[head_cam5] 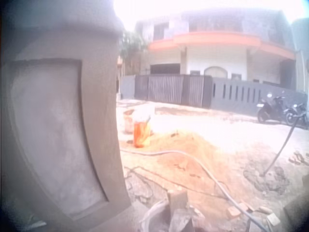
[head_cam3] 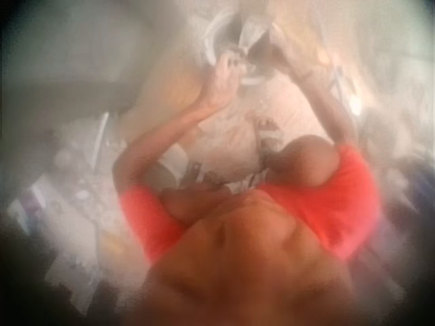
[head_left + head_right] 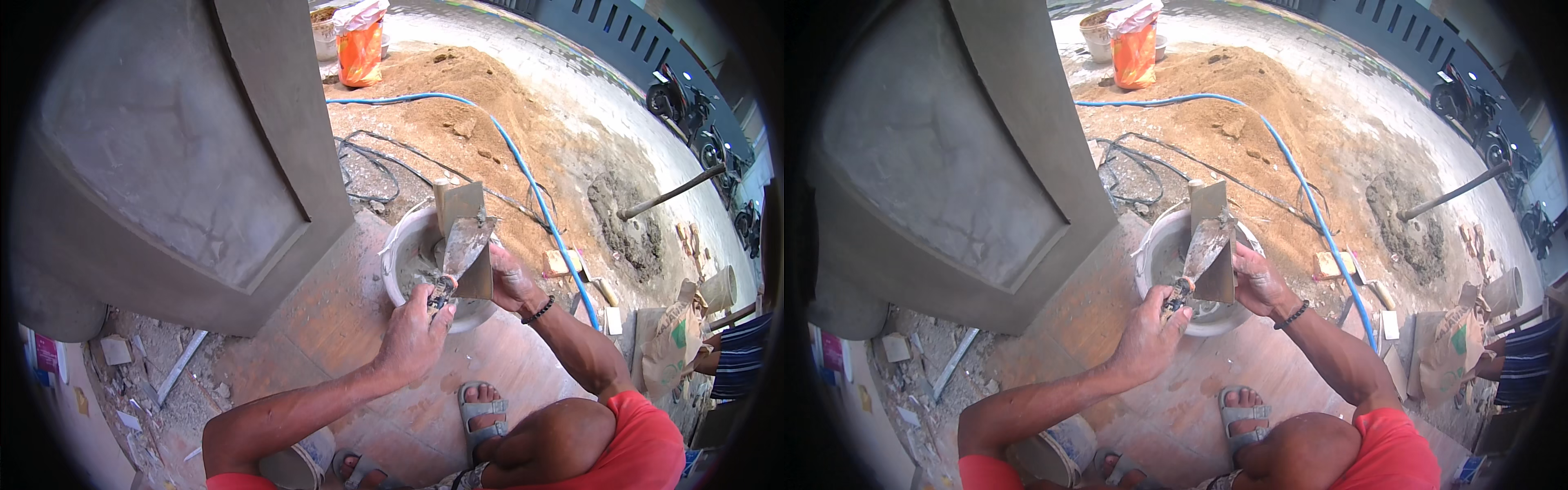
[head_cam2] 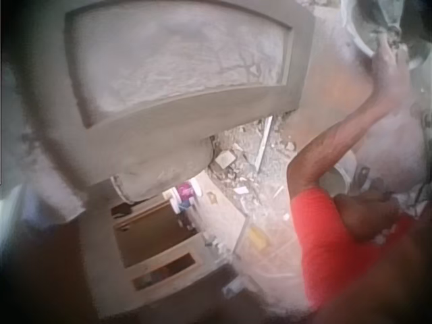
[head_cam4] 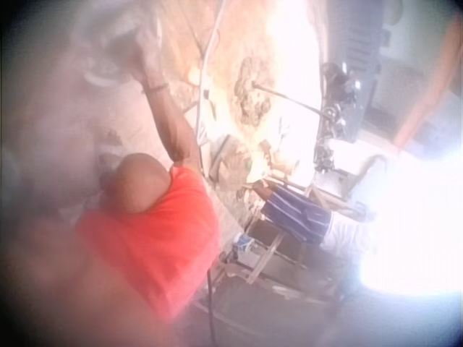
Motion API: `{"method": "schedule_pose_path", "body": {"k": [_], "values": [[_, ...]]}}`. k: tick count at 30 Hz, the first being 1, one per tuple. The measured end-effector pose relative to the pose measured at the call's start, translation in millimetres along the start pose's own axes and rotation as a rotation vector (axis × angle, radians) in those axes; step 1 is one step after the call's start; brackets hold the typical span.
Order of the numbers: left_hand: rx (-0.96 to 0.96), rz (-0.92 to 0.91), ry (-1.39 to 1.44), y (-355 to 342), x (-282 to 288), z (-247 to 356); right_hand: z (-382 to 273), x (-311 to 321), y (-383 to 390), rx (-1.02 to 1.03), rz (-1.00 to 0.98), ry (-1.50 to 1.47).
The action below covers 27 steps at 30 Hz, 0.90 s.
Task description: The person applies wet cement to the base of a wall using a trowel and a straight metal guide. They repeatedly scoop cement from a bucket, spread it along the wall edge, and smooth the surface with the guide and a wooden float.
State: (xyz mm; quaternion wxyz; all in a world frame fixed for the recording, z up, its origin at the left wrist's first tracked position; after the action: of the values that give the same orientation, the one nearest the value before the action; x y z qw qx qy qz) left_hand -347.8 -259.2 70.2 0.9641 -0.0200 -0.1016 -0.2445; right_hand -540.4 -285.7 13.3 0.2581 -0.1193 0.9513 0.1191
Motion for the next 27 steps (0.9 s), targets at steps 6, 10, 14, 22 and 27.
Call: {"method": "schedule_pose_path", "body": {"k": [6,10,14,22,27], "values": [[0.034,0.012,-0.005,-12,-3,-6,10,17,17,-0.086,0.005,0.01],[0.0,0.063,0.048,-21,-5,-9,8,17,40,-0.173,0.006,0.066],[0.156,0.207,0.107,-40,14,-61,13,15,64,-0.256,-0.102,0.173],[0.068,0.103,0.148,-15,-2,-64,-11,36,42,0.007,0.092,0.09],[0.084,0.014,0.078,20,-10,-18,-12,14,13,0.044,0.07,0.037]]}}
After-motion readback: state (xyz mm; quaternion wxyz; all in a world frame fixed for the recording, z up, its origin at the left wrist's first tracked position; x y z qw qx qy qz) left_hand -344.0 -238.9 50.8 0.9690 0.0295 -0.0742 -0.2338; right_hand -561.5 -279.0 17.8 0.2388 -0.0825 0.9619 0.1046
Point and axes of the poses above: each hand's wrist, its own y-axis away from the middle knuckle, its own x-axis out of the back of the hand, z = x × y, the point moved 5 cm from there along -y, towards the middle knuckle, and after that the axes turned 8 degrees about y, right-handed, at the moved point
